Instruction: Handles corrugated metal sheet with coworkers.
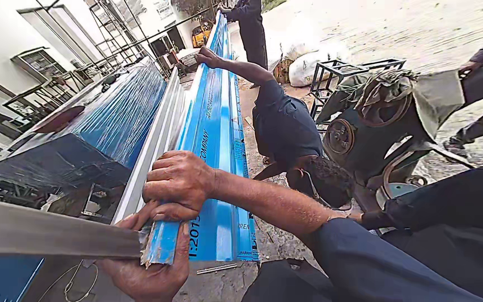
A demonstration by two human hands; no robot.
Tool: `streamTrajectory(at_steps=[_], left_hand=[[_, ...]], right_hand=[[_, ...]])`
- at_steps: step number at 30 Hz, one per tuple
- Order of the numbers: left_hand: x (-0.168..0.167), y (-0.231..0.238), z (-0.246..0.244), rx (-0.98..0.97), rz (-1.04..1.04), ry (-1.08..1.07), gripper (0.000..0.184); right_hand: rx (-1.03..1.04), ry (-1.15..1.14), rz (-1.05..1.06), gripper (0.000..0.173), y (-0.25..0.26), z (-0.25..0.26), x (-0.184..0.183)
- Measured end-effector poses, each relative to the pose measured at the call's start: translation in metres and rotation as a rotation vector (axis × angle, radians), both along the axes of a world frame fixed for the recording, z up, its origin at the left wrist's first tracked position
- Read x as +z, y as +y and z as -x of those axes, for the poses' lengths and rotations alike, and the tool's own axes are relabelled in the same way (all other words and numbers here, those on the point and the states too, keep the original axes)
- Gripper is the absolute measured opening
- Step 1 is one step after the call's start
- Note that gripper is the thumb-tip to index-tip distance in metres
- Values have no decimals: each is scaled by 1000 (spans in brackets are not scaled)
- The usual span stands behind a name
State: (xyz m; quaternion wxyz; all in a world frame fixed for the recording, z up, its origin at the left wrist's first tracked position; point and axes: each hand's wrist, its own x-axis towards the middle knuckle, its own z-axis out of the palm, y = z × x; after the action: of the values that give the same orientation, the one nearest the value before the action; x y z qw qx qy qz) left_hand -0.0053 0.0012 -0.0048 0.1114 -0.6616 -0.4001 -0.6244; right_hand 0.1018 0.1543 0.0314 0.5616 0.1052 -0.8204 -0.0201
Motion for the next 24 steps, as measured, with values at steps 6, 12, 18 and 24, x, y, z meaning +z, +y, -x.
streamTrajectory(at_steps=[6, 12, 18, 24], left_hand=[[1, 2, -1, -2, -5, -10, 87], [1, 1, 1, 33, -10, 13, 88], [-1, -1, 1, 28, -1, 9, 88], [0, 0, -4, -6, -14, -68, 83]], right_hand=[[5, -2, 3, 52, 1, 0, 2], [-9, 4, 26, 44, -3, -1, 3], [1, 53, 55, 40, -9, -3, 2], [-1, 34, -38, 55, -6, -2, 9]])
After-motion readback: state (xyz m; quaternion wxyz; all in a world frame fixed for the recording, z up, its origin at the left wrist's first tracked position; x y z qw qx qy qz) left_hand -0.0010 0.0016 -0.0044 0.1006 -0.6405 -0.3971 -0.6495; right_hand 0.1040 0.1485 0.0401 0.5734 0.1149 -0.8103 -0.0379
